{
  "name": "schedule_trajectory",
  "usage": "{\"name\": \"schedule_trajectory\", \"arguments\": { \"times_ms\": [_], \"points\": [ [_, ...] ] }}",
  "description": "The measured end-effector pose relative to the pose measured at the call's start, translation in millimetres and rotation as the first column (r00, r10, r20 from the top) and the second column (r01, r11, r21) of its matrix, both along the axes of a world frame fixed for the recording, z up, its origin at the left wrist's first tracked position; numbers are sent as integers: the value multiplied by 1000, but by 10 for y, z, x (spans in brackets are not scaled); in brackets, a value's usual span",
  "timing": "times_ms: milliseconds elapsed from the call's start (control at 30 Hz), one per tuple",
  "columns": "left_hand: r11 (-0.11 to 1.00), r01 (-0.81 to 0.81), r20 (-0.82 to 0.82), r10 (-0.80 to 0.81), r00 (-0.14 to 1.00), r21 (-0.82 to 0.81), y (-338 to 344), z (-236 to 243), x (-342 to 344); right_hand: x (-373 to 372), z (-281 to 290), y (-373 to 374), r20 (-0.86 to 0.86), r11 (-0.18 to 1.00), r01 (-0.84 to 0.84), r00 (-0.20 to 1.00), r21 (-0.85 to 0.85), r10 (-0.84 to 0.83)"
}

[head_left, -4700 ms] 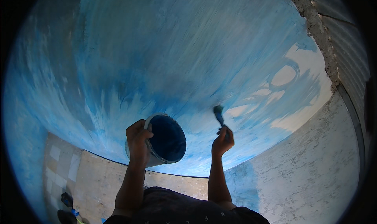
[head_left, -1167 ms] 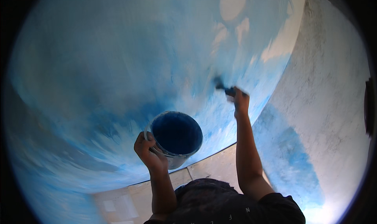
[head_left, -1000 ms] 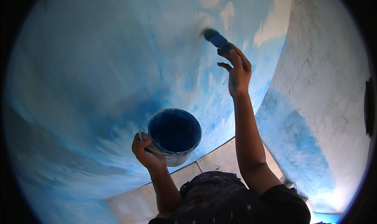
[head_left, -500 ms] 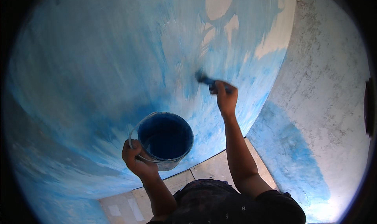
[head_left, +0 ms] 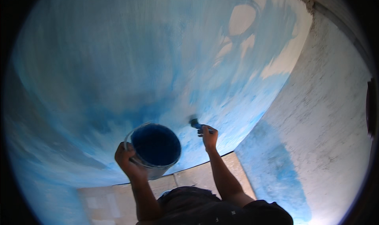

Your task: The person paints an interior wall with blue paint using a brush, dipping it into a bucket of paint periodically.

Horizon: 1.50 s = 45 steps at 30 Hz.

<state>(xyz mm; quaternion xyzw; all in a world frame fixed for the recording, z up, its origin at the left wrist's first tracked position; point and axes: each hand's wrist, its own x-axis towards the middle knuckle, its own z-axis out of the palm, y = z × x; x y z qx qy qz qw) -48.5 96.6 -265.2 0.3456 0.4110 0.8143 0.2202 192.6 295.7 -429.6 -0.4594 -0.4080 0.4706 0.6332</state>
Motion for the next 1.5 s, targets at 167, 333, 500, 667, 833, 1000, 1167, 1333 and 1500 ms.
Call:
{"name": "schedule_trajectory", "arguments": {
  "times_ms": [167, 333, 500, 667, 833, 1000, 1167, 1333, 1500],
  "points": [
    [933, -353, -115, 360, 926, 72, 55, -112, 49, -75, 1376, -65, -130, 902, -48, 985, 429, 114],
    [996, -73, 152, 81, 985, -59, -11, 83, 42, -286, 1631, -191, -103, 803, 52, 995, 593, 12],
    [1000, -18, 181, 23, 983, -24, -21, 54, -31, -602, 189, -156, -29, 927, 49, 999, 373, -41],
    [999, 1, 177, 5, 984, -37, -4, 73, -16, -384, -297, -52, 163, 998, -59, 985, -27, 62],
    [998, 51, 212, -44, 976, -30, -47, 107, -18, -385, 1002, 49, 23, 962, -79, 997, 261, 76],
    [998, 39, 224, -27, 974, -50, -78, 135, 1, -484, 2268, -211, -78, 737, 9, 995, 676, 59],
    [995, 44, 208, -24, 978, -94, -79, 99, -31, -833, 1661, -107, -28, 724, -9, 999, 690, 39],
    [995, 67, 187, -53, 981, -70, -57, 124, 1, -873, 424, -273, 233, 901, -69, 972, 428, -37],
    [995, -82, 156, 89, 984, -50, 0, 89, 10, -585, 265, -110, 468, 992, -93, 883, 86, 42]
  ]
}}
